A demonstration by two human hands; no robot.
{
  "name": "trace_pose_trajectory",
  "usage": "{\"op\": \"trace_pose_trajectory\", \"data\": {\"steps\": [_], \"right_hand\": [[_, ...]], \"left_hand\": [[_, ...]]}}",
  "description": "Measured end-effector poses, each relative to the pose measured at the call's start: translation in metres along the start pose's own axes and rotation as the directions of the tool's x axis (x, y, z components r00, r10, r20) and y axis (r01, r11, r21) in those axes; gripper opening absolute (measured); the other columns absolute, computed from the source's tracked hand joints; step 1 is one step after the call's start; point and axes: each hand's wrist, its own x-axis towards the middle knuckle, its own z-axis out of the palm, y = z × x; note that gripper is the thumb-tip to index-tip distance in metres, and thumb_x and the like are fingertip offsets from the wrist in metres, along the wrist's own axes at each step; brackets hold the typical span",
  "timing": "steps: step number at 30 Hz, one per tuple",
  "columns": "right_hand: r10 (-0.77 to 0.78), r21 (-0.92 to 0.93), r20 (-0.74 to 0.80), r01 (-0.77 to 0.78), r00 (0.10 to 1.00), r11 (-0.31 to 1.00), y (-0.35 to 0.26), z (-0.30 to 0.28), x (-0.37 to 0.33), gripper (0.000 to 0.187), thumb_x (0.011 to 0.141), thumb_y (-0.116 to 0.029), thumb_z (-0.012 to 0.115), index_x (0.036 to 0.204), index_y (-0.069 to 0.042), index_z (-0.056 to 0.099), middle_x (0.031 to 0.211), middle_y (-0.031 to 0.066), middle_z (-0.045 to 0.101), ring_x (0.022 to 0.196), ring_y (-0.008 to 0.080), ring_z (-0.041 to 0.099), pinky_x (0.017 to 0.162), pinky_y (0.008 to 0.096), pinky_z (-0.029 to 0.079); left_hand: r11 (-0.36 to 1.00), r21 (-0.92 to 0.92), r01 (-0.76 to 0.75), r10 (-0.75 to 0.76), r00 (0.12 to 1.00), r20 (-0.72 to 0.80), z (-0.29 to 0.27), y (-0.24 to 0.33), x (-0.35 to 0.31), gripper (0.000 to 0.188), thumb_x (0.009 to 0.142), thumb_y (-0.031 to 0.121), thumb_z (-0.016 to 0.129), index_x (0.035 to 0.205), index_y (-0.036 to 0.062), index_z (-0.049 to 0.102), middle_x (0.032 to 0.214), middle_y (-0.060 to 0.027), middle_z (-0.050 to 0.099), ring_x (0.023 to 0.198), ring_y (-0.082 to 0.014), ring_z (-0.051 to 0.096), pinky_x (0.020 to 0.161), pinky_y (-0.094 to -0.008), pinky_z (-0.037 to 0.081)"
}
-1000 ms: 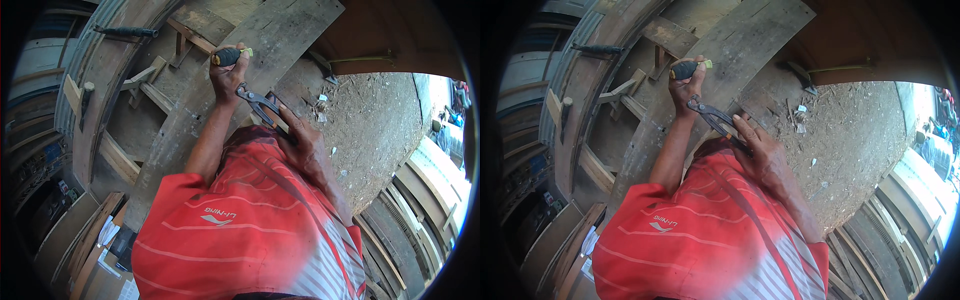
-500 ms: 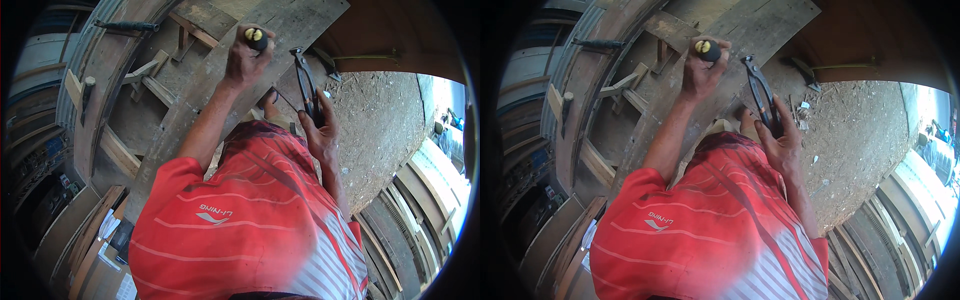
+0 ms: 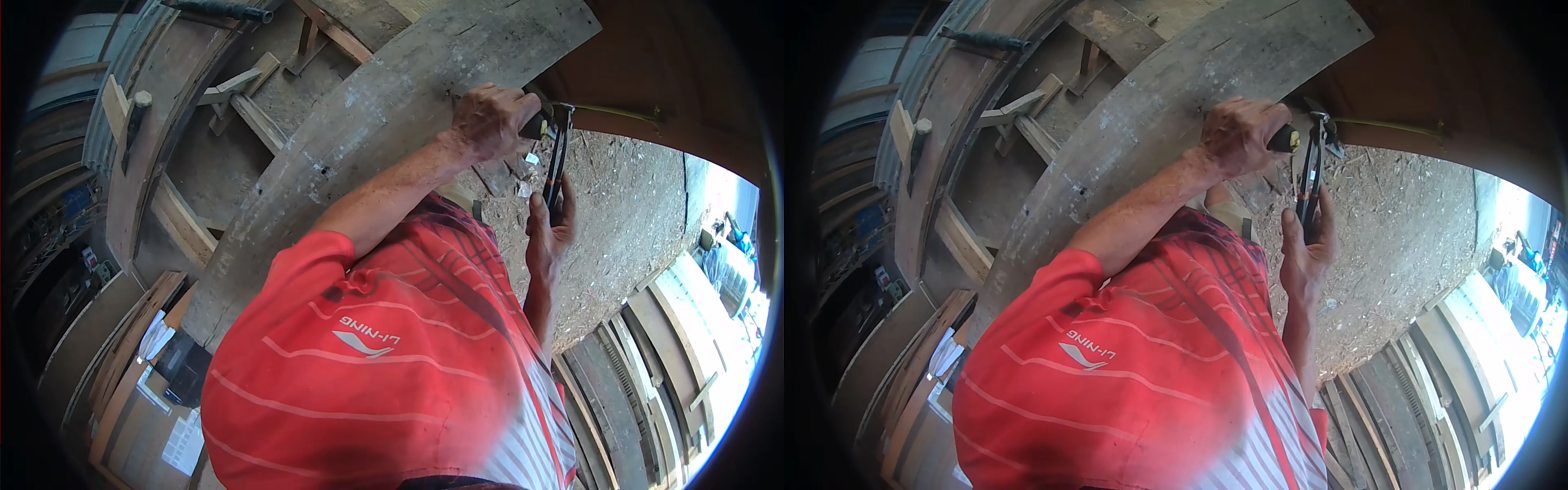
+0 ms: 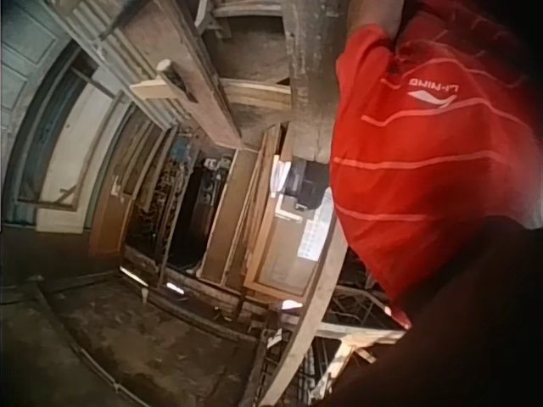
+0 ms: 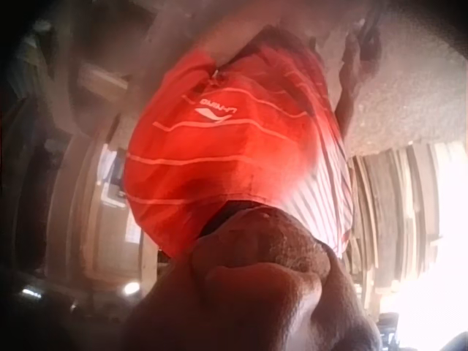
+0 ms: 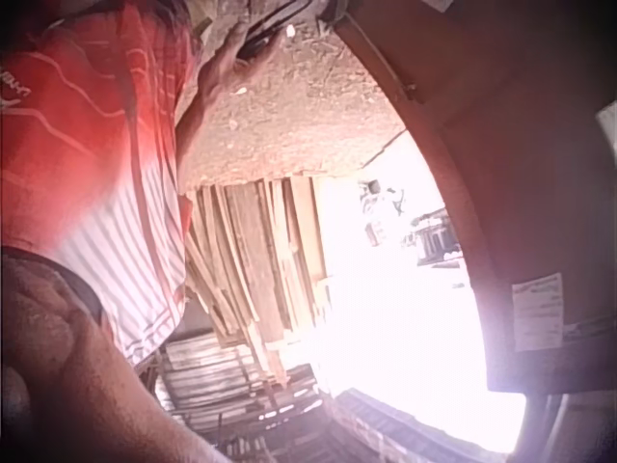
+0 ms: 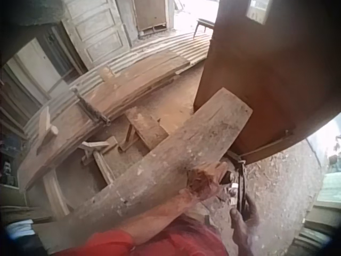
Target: The person extracts nails from a wooden board using pincers while holding a screwdriver in the other hand.
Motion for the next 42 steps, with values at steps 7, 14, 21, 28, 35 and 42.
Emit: {"op": "trace_pose_trajectory", "data": {"steps": [7, 14, 21, 28, 35, 42], "right_hand": [[-0.023, 0.006, 0.019, 0.023, 1.000, 1.000, -0.012, 0.008, 0.006, 0.065, 0.096, -0.013, 0.071, 0.152, -0.002, 0.039, 0.094, -0.0001, 0.062, 0.068, 0.0032, 0.050, 0.054, 0.0190, 0.038], [-0.305, -0.018, -0.204, 0.308, 0.930, 0.951, -0.023, 0.023, 0.013, 0.064, 0.100, -0.020, 0.065, 0.154, -0.004, 0.035, 0.085, 0.0012, 0.057, 0.060, 0.0034, 0.047, 0.049, 0.0187, 0.037], [-0.158, -0.153, -0.006, 0.156, 0.987, 0.976, -0.024, 0.021, 0.024, 0.063, 0.102, -0.025, 0.064, 0.155, -0.007, 0.036, 0.075, -0.0035, 0.051, 0.056, 0.0022, 0.043, 0.048, 0.0189, 0.034], [-0.175, -0.237, -0.067, 0.154, 0.982, 0.959, -0.029, 0.026, 0.022, 0.057, 0.106, -0.023, 0.054, 0.158, -0.010, 0.034, 0.072, -0.0041, 0.048, 0.055, 0.0019, 0.042, 0.046, 0.0207, 0.032], [-0.183, 0.153, -0.304, 0.237, 0.935, 0.959, -0.038, 0.006, 0.043, 0.048, 0.106, -0.031, 0.057, 0.146, -0.008, 0.043, 0.073, -0.0015, 0.049, 0.051, 0.0028, 0.043, 0.042, 0.0180, 0.034], [-0.021, -0.139, 0.032, 0.025, 0.999, 0.990, -0.026, 0.008, 0.042, 0.056, 0.105, -0.027, 0.056, 0.154, -0.008, 0.037, 0.072, -0.0057, 0.045, 0.053, 0.0017, 0.042, 0.043, 0.0183, 0.032]], "left_hand": [[0.996, -0.067, -0.053, 0.045, 0.993, -0.113, 0.002, -0.010, 0.009, 0.041, 0.066, 0.030, 0.087, 0.088, 0.0103, 0.058, 0.077, -0.0080, 0.065, 0.072, -0.0311, 0.069, 0.063, -0.0423, 0.054], [0.997, -0.080, 0.022, -0.036, 0.983, -0.179, 0.004, -0.008, 0.014, 0.038, 0.068, 0.031, 0.087, 0.087, 0.0121, 0.060, 0.074, -0.0078, 0.065, 0.070, -0.0298, 0.069, 0.061, -0.0410, 0.054], [0.994, -0.097, 0.057, -0.075, 0.979, -0.190, 0.002, -0.006, 0.014, 0.033, 0.069, 0.028, 0.084, 0.087, 0.0111, 0.062, 0.077, -0.0054, 0.066, 0.075, -0.0287, 0.070, 0.066, -0.0419, 0.055], [0.996, -0.046, 0.076, -0.084, 0.979, -0.187, 0.009, -0.009, 0.016, 0.034, 0.066, 0.029, 0.087, 0.086, 0.0141, 0.063, 0.075, -0.0063, 0.065, 0.070, -0.0273, 0.069, 0.061, -0.0398, 0.054], [0.994, -0.027, 0.104, -0.108, 0.974, -0.200, 0.011, -0.009, 0.017, 0.034, 0.067, 0.031, 0.086, 0.086, 0.0141, 0.064, 0.075, -0.0063, 0.066, 0.069, -0.0282, 0.069, 0.062, -0.0409, 0.053], [0.997, 0.024, 0.074, -0.069, 0.981, -0.183, 0.018, -0.012, 0.011, 0.034, 0.070, 0.036, 0.083, 0.088, 0.0151, 0.062, 0.072, -0.0061, 0.062, 0.066, -0.0287, 0.067, 0.059, -0.0428, 0.051]]}}
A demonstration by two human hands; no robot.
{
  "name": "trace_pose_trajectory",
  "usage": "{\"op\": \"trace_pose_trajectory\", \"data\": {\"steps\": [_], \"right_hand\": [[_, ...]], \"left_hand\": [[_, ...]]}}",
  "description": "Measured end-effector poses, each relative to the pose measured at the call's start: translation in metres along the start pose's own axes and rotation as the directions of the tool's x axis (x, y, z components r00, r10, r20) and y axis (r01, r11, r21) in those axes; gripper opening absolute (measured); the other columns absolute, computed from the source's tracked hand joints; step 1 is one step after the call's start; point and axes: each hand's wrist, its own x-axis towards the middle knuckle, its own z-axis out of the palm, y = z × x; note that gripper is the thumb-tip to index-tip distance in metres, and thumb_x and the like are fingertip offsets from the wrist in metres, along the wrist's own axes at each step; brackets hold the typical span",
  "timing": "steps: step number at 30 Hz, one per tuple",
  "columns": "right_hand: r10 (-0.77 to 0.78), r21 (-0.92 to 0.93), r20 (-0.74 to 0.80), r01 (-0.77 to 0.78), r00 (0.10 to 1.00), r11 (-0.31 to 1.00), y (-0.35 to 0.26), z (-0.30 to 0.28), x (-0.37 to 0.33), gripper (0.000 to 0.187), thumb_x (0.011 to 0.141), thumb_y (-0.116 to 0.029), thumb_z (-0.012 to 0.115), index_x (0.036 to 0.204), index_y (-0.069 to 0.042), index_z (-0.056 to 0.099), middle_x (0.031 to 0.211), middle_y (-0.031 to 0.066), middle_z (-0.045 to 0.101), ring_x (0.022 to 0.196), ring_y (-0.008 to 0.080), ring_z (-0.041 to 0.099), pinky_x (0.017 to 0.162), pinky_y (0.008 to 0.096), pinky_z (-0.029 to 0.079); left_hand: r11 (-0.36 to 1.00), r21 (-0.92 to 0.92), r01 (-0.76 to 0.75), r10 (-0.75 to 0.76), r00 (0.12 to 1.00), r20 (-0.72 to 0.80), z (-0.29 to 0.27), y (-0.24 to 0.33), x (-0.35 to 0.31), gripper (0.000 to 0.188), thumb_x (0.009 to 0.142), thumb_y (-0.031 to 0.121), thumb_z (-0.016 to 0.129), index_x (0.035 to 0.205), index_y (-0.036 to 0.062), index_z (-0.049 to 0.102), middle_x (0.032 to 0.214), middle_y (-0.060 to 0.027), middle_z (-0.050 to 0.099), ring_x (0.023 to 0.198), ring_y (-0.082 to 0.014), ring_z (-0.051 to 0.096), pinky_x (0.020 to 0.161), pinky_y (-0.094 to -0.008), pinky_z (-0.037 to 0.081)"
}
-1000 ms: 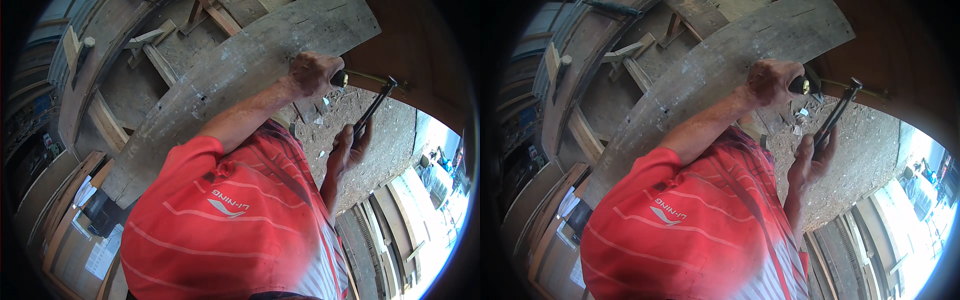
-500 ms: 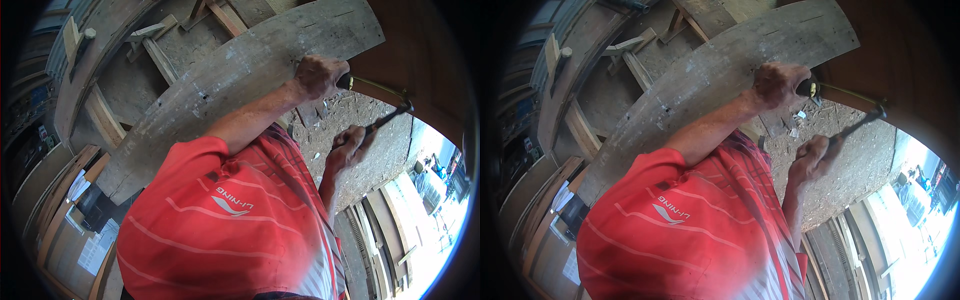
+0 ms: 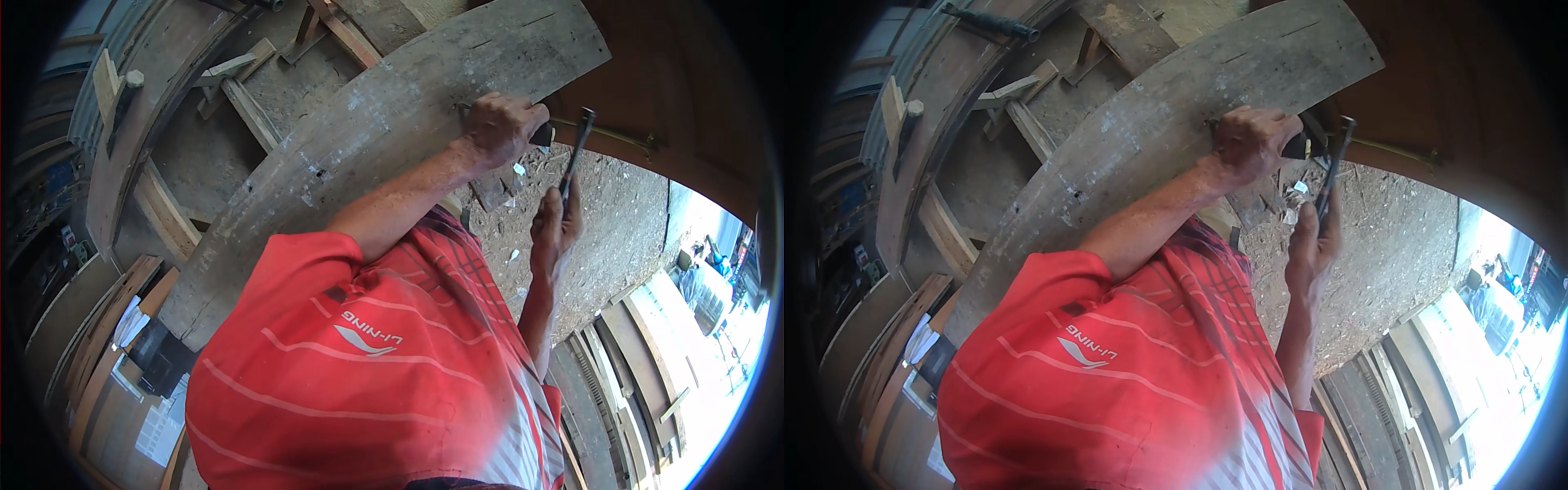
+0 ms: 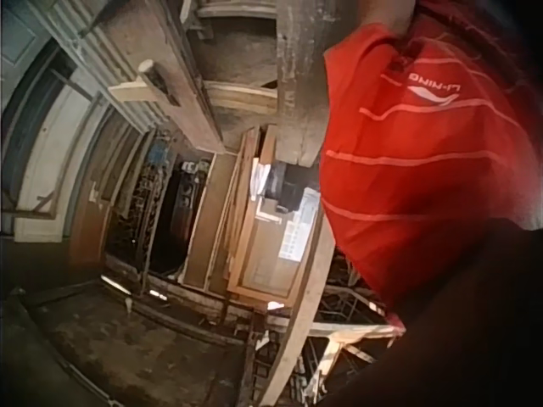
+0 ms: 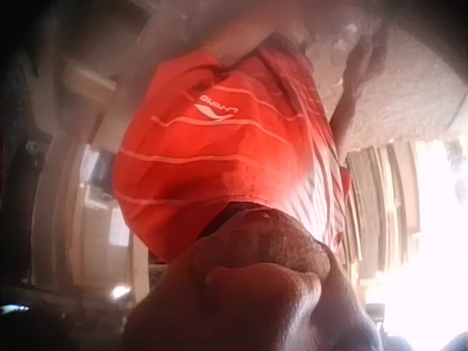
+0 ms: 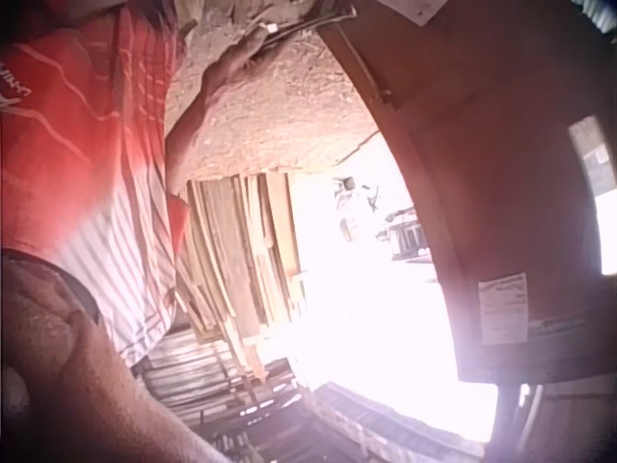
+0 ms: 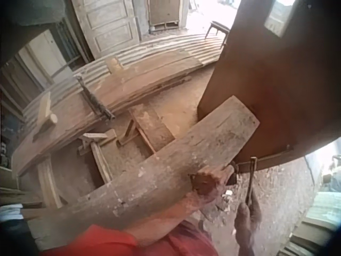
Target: The person extracts nails from a wooden board using pincers while holding a screwdriver in the other hand.
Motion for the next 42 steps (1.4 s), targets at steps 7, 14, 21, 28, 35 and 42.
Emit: {"op": "trace_pose_trajectory", "data": {"steps": [7, 14, 21, 28, 35, 42], "right_hand": [[-0.189, -0.286, 0.020, 0.187, 0.982, 0.940, 0.007, 0.010, -0.009, 0.049, 0.106, -0.031, 0.055, 0.149, -0.010, 0.044, 0.072, -0.0038, 0.047, 0.051, 0.0031, 0.041, 0.045, 0.0194, 0.035], [0.017, 0.264, -0.195, 0.036, 0.981, 0.964, 0.012, 0.018, -0.007, 0.058, 0.106, -0.029, 0.055, 0.157, -0.010, 0.035, 0.069, -0.0054, 0.044, 0.052, 0.0020, 0.040, 0.043, 0.0188, 0.032], [0.050, 0.271, -0.121, -0.016, 0.991, 0.962, 0.017, 0.012, -0.004, 0.061, 0.104, -0.028, 0.059, 0.157, -0.009, 0.037, 0.076, -0.0062, 0.047, 0.055, 0.0021, 0.039, 0.047, 0.0202, 0.030], [-0.069, 0.072, 0.034, 0.066, 0.997, 0.995, 0.045, 0.008, -0.013, 0.057, 0.105, -0.029, 0.057, 0.155, -0.009, 0.037, 0.075, -0.0035, 0.048, 0.052, 0.0018, 0.039, 0.042, 0.0182, 0.031], [0.128, 0.265, -0.125, -0.091, 0.984, 0.960, 0.040, -0.004, -0.012, 0.050, 0.104, -0.028, 0.059, 0.149, -0.012, 0.044, 0.070, -0.0060, 0.046, 0.050, 0.0006, 0.038, 0.042, 0.0177, 0.030], [0.193, 0.235, -0.017, -0.184, 0.981, 0.955, 0.050, -0.002, -0.034, 0.057, 0.104, -0.028, 0.058, 0.154, -0.009, 0.037, 0.073, -0.0049, 0.048, 0.053, 0.0021, 0.041, 0.045, 0.0198, 0.033]], "left_hand": [[0.998, 0.045, 0.037, -0.036, 0.999, -0.007, 0.002, 0.000, 0.002, 0.035, 0.070, 0.038, 0.082, 0.087, 0.0157, 0.062, 0.072, -0.0052, 0.061, 0.065, -0.0280, 0.066, 0.058, -0.0420, 0.049], [0.995, 0.092, 0.043, -0.038, 0.998, -0.057, 0.003, 0.000, 0.002, 0.023, 0.077, 0.032, 0.076, 0.087, 0.0163, 0.062, 0.072, -0.0036, 0.061, 0.065, -0.0250, 0.066, 0.058, -0.0415, 0.049], [0.991, 0.137, 0.009, -0.011, 1.000, 0.017, 0.002, -0.002, -0.004, 0.010, 0.085, 0.025, 0.067, 0.086, 0.0160, 0.062, 0.071, -0.0033, 0.060, 0.066, -0.0238, 0.065, 0.059, -0.0407, 0.047], [0.988, 0.128, -0.080, 0.045, 0.966, 0.256, -0.016, 0.010, -0.025, 0.007, 0.084, 0.020, 0.066, 0.089, 0.0153, 0.063, 0.075, -0.0050, 0.064, 0.074, -0.0244, 0.069, 0.066, -0.0397, 0.049], [0.997, 0.022, -0.073, 0.060, 0.927, 0.371, -0.043, 0.030, -0.049, 0.026, 0.073, 0.025, 0.080, 0.090, 0.0157, 0.063, 0.080, -0.0037, 0.064, 0.081, -0.0243, 0.070, 0.072, -0.0389, 0.050], [0.968, -0.065, -0.244, 0.252, 0.928, 0.274, -0.044, 0.014, -0.041, 0.037, 0.068, 0.030, 0.085, 0.092, 0.0160, 0.061, 0.083, -0.0026, 0.061, 0.083, -0.0242, 0.067, 0.074, -0.0391, 0.049]]}}
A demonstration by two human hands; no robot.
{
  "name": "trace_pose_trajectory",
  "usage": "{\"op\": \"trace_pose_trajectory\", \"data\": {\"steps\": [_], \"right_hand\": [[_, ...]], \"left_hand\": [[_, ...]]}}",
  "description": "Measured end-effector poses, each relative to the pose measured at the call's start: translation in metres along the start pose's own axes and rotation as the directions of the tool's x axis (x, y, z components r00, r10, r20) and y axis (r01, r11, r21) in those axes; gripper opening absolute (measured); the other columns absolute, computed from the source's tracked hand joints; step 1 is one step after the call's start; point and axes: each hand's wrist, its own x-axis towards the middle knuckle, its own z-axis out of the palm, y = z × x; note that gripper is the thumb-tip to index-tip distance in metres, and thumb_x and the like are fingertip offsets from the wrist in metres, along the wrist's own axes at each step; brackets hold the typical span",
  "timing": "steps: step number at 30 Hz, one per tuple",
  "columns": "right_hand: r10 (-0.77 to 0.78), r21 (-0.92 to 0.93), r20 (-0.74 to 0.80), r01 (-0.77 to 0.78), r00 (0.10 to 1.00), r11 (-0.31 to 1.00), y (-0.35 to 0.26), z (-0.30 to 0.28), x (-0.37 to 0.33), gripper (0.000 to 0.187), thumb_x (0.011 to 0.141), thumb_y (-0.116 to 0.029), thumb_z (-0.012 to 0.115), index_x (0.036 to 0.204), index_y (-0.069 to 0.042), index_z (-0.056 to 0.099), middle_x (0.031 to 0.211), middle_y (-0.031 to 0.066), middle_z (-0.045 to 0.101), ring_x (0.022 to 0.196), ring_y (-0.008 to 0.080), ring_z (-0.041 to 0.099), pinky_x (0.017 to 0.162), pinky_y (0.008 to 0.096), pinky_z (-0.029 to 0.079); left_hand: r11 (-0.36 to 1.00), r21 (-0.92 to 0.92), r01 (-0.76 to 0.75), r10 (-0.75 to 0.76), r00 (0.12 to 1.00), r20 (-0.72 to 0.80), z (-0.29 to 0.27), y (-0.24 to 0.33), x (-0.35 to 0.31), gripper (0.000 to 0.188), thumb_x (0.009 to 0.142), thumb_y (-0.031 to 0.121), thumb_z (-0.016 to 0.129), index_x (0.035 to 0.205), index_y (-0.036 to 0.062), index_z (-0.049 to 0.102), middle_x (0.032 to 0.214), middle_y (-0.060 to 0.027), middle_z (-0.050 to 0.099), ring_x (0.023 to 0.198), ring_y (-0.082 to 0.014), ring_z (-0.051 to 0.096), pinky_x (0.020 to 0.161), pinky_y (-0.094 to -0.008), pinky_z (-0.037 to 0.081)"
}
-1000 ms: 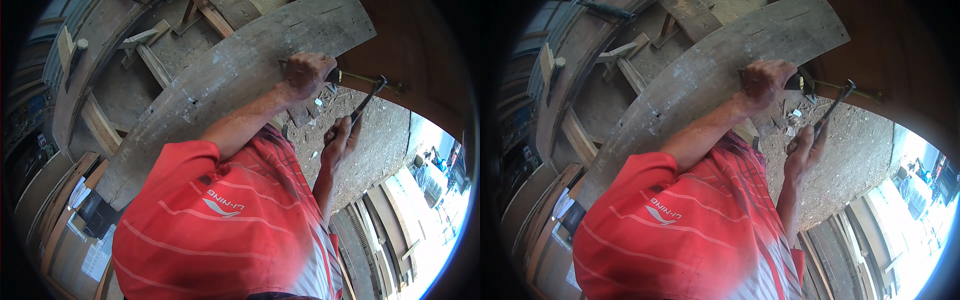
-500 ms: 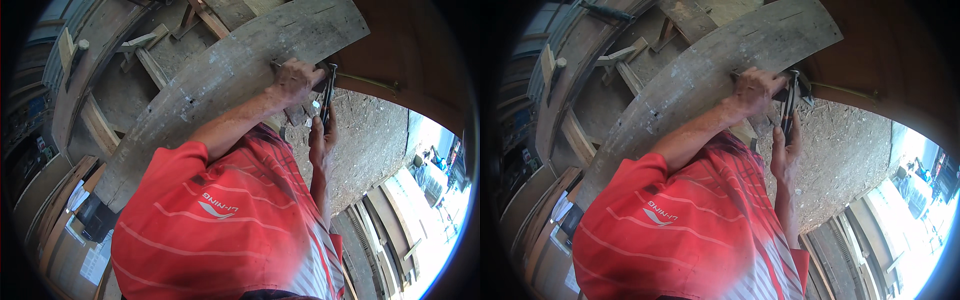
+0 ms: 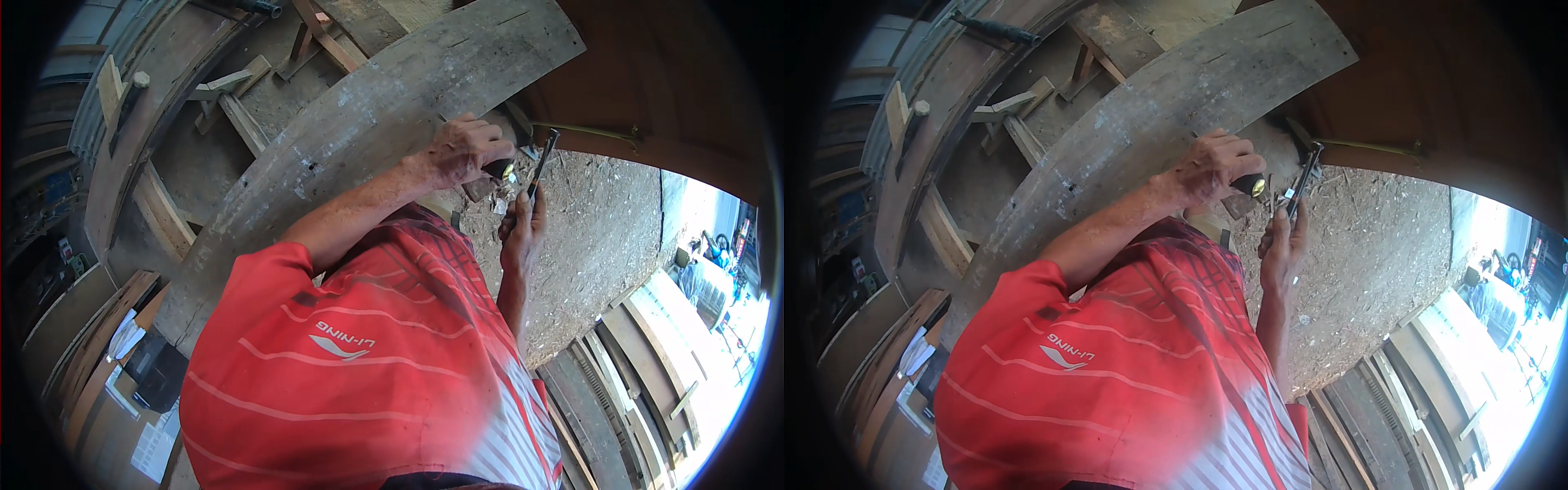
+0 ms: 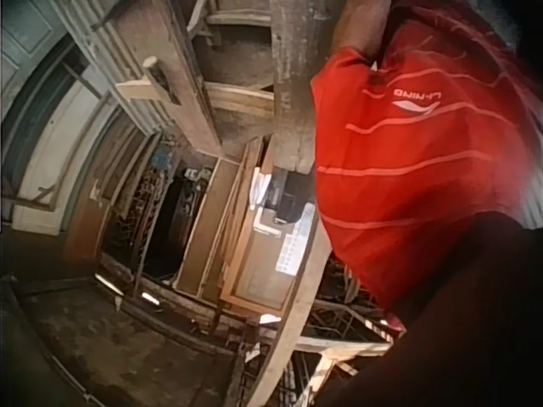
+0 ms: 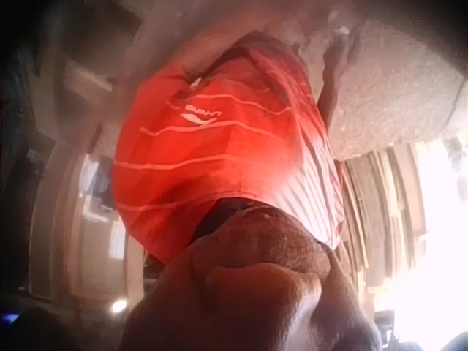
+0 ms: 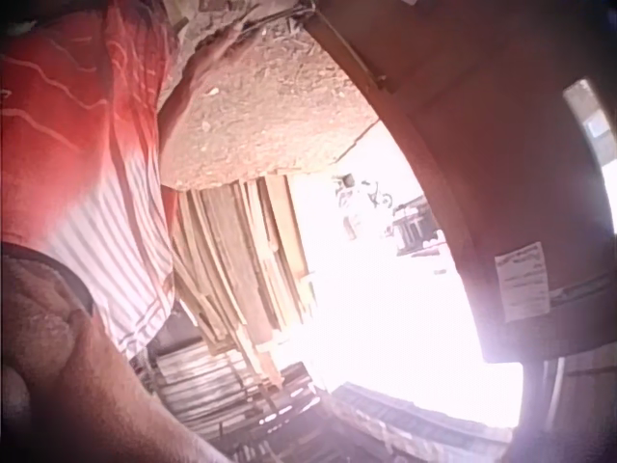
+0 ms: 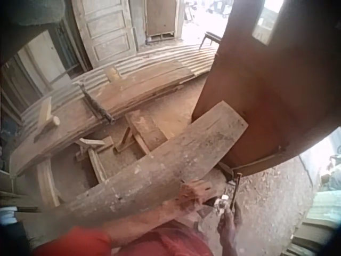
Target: The person extracts nails from a wooden board using pincers while holding a screwdriver in the other hand.
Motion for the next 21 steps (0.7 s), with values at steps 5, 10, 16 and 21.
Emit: {"op": "trace_pose_trajectory", "data": {"steps": [5, 10, 16, 21], "right_hand": [[-0.008, 0.006, 0.017, 0.008, 1.000, 1.000, 0.016, 0.005, -0.017, 0.057, 0.103, -0.030, 0.061, 0.153, -0.010, 0.040, 0.072, -0.0058, 0.048, 0.050, 0.0012, 0.038, 0.042, 0.0196, 0.030], [0.008, -0.002, 0.042, -0.007, 0.999, 1.000, 0.018, 0.001, -0.027, 0.059, 0.103, -0.029, 0.061, 0.154, -0.008, 0.038, 0.071, -0.0056, 0.047, 0.049, 0.0010, 0.037, 0.041, 0.0199, 0.029], [0.000, 0.021, 0.039, -0.001, 0.999, 1.000, 0.013, -0.002, -0.031, 0.057, 0.104, -0.026, 0.060, 0.153, -0.008, 0.038, 0.071, -0.0065, 0.046, 0.053, 0.0010, 0.037, 0.045, 0.0191, 0.029], [-0.082, 0.011, 0.026, 0.082, 0.996, 0.997, 0.000, -0.001, -0.025, 0.060, 0.103, -0.026, 0.062, 0.154, -0.007, 0.036, 0.071, -0.0061, 0.046, 0.050, 0.0005, 0.037, 0.042, 0.0190, 0.028]], "left_hand": [[0.995, -0.010, -0.101, 0.101, 0.993, 0.055, 0.004, -0.022, 0.013, 0.038, 0.070, 0.032, 0.084, 0.093, 0.0160, 0.058, 0.084, -0.0023, 0.060, 0.080, -0.0247, 0.065, 0.074, -0.0382, 0.049], [0.991, -0.091, -0.098, 0.103, 0.993, 0.052, 0.003, -0.027, 0.017, 0.040, 0.069, 0.036, 0.085, 0.091, 0.0143, 0.059, 0.081, -0.0035, 0.062, 0.078, -0.0273, 0.065, 0.071, -0.0387, 0.049], [0.987, -0.148, -0.060, 0.062, 0.998, 0.010, 0.001, -0.025, 0.021, 0.040, 0.067, 0.033, 0.086, 0.089, 0.0125, 0.060, 0.081, -0.0061, 0.065, 0.075, -0.0323, 0.065, 0.068, -0.0422, 0.051], [0.984, -0.178, 0.000, 0.000, 1.000, -0.004, 0.000, -0.026, 0.023, 0.038, 0.066, 0.028, 0.086, 0.090, 0.0118, 0.061, 0.081, -0.0071, 0.067, 0.075, -0.0332, 0.067, 0.067, -0.0436, 0.052]]}}
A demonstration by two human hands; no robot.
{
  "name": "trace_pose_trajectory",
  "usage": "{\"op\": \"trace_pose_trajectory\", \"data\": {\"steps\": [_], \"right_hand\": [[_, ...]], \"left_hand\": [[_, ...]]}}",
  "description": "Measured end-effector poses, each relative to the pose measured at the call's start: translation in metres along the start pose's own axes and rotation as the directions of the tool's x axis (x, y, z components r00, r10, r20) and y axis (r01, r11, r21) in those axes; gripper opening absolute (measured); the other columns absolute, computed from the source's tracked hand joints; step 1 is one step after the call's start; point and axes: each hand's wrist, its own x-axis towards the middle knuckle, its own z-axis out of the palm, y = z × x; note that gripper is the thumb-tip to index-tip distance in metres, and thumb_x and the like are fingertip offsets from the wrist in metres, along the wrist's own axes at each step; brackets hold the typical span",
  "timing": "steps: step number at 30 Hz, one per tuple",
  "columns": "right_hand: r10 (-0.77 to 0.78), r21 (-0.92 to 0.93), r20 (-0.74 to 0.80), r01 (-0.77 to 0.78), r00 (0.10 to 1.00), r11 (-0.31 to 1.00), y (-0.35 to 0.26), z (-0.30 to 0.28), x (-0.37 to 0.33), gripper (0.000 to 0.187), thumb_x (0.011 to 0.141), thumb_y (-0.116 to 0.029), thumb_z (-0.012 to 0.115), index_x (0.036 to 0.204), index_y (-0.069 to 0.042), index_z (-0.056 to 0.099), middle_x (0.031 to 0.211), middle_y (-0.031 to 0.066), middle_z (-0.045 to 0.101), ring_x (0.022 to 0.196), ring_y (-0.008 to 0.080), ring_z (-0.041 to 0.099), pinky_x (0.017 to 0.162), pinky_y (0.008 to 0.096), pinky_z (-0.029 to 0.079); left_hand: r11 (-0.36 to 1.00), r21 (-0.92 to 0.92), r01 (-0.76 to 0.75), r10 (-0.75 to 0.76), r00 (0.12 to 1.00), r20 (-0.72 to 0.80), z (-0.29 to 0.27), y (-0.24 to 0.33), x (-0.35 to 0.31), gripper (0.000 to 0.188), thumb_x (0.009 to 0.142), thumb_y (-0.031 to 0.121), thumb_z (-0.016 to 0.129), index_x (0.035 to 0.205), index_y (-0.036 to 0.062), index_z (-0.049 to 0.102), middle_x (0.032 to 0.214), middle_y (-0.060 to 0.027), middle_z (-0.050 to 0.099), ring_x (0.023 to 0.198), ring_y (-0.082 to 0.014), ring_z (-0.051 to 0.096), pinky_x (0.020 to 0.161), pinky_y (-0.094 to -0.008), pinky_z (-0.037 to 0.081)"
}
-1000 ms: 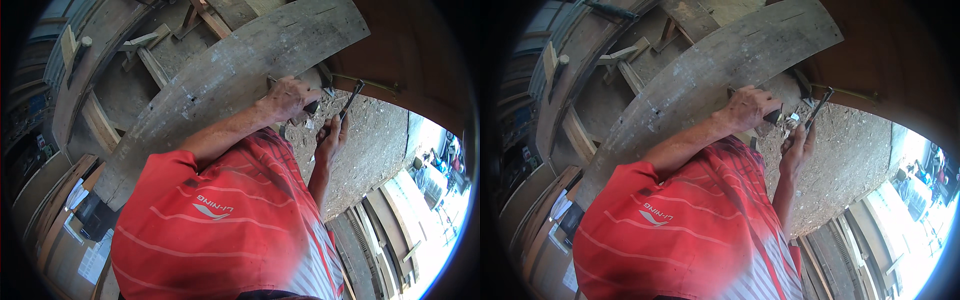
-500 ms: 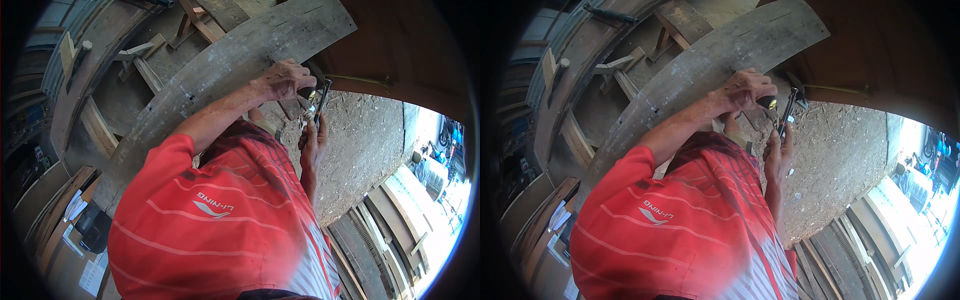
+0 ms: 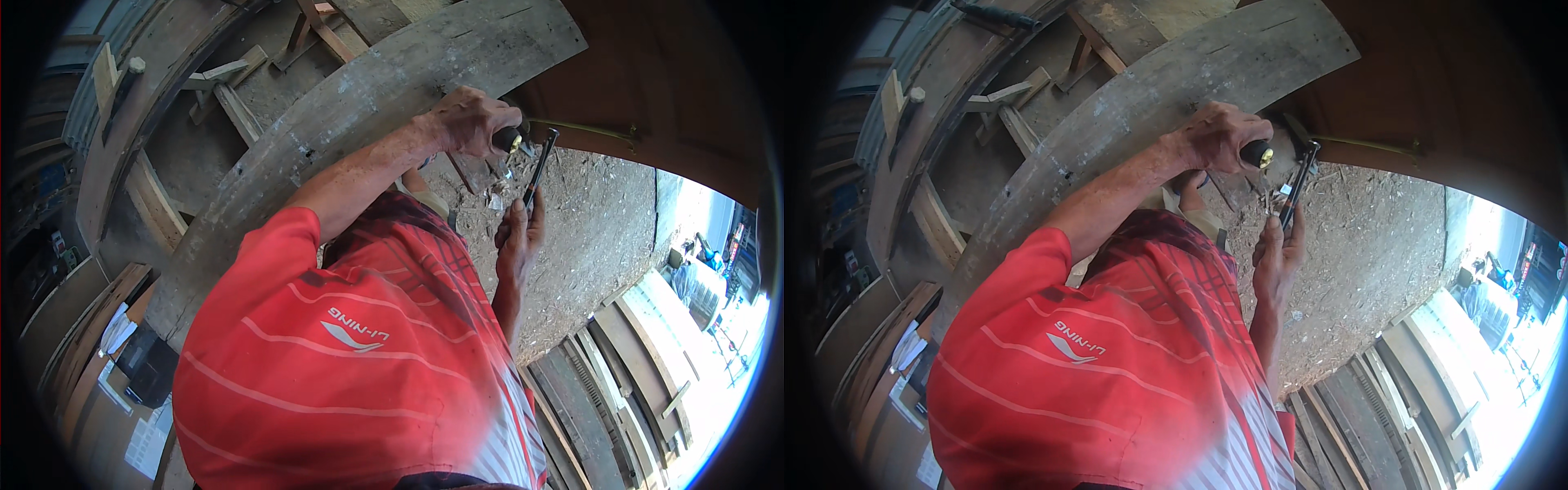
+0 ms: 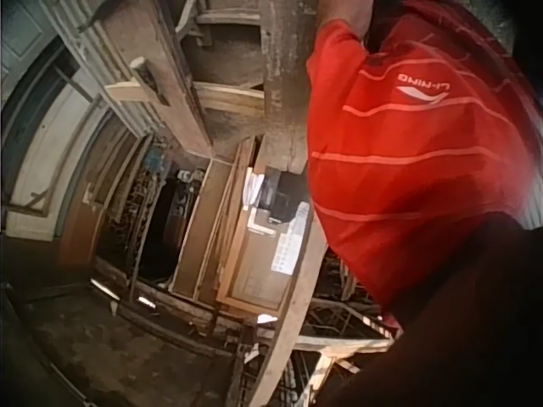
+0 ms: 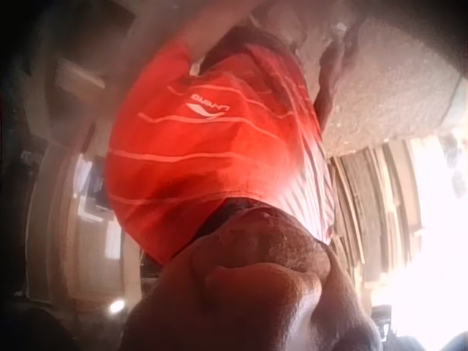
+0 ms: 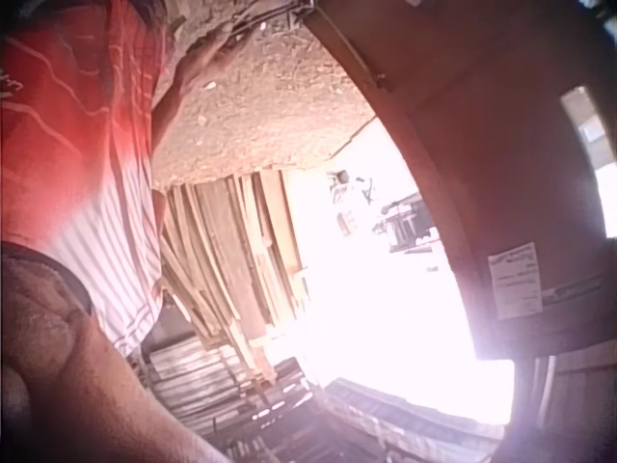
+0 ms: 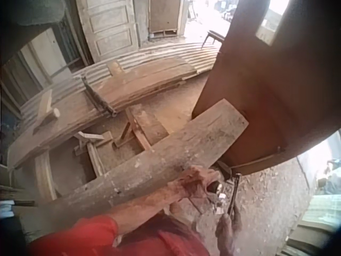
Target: The person extracts nails from a wooden board using pincers while holding a screwdriver in the other hand.
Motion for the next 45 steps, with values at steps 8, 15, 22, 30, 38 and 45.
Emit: {"op": "trace_pose_trajectory", "data": {"steps": [8, 15, 22, 30, 38, 45], "right_hand": [[-0.359, -0.107, -0.182, 0.344, 0.916, 0.933, -0.018, 0.017, 0.002, 0.059, 0.102, -0.022, 0.063, 0.152, -0.005, 0.037, 0.078, -0.0018, 0.051, 0.051, 0.0033, 0.043, 0.043, 0.0198, 0.036], [-0.410, -0.372, 0.060, 0.401, 0.910, 0.837, 0.011, 0.025, 0.006, 0.057, 0.100, -0.017, 0.064, 0.147, 0.000, 0.037, 0.089, -0.0009, 0.058, 0.064, 0.0029, 0.050, 0.054, 0.0185, 0.041], [-0.446, -0.010, -0.256, 0.459, 0.858, 0.888, -0.032, 0.050, -0.005, 0.055, 0.104, -0.025, 0.056, 0.147, 0.000, 0.035, 0.078, 0.0005, 0.051, 0.053, 0.0046, 0.044, 0.044, 0.0212, 0.037], [-0.326, -0.187, -0.131, 0.300, 0.936, 0.935, -0.013, 0.045, -0.002, 0.057, 0.104, -0.028, 0.059, 0.150, -0.003, 0.036, 0.077, -0.0021, 0.047, 0.055, 0.0042, 0.042, 0.047, 0.0208, 0.036], [-0.378, -0.134, -0.179, 0.358, 0.909, 0.924, -0.018, 0.041, -0.002, 0.055, 0.104, -0.031, 0.060, 0.148, -0.005, 0.038, 0.077, -0.0012, 0.048, 0.056, 0.0034, 0.041, 0.047, 0.0195, 0.034], [-0.393, -0.145, -0.170, 0.372, 0.904, 0.917, -0.026, 0.047, -0.003, 0.057, 0.102, -0.028, 0.062, 0.148, -0.004, 0.038, 0.080, -0.0002, 0.050, 0.057, 0.0034, 0.043, 0.047, 0.0181, 0.035]], "left_hand": [[0.997, 0.012, 0.081, -0.080, 0.996, -0.030, 0.000, 0.000, 0.004, 0.032, 0.068, 0.024, 0.081, 0.090, 0.0115, 0.061, 0.078, -0.0079, 0.068, 0.074, -0.0329, 0.069, 0.065, -0.0438, 0.054], [0.992, -0.020, 0.121, -0.122, 0.990, -0.074, -0.001, 0.001, 0.007, 0.030, 0.069, 0.025, 0.081, 0.087, 0.0121, 0.061, 0.078, -0.0067, 0.069, 0.074, -0.0317, 0.070, 0.064, -0.0431, 0.054], [0.989, -0.026, 0.148, -0.149, 0.985, -0.082, -0.003, 0.001, 0.007, 0.030, 0.068, 0.027, 0.082, 0.085, 0.0135, 0.061, 0.076, -0.0070, 0.068, 0.071, -0.0312, 0.070, 0.061, -0.0438, 0.054], [0.992, -0.014, 0.124, -0.125, 0.985, -0.119, -0.002, -0.003, 0.003, 0.032, 0.067, 0.028, 0.083, 0.086, 0.0129, 0.063, 0.076, -0.0085, 0.068, 0.071, -0.0311, 0.070, 0.062, -0.0436, 0.054], [0.996, -0.019, 0.083, -0.085, 0.984, -0.159, -0.004, 0.001, 0.005, 0.033, 0.064, 0.024, 0.085, 0.086, 0.0129, 0.063, 0.076, -0.0062, 0.068, 0.072, -0.0314, 0.070, 0.062, -0.0434, 0.055], [0.987, -0.088, 0.133, -0.149, 0.967, -0.207, 0.001, -0.005, 0.011, 0.031, 0.065, 0.025, 0.084, 0.083, 0.0129, 0.063, 0.076, -0.0065, 0.068, 0.071, -0.0306, 0.070, 0.061, -0.0427, 0.054]]}}
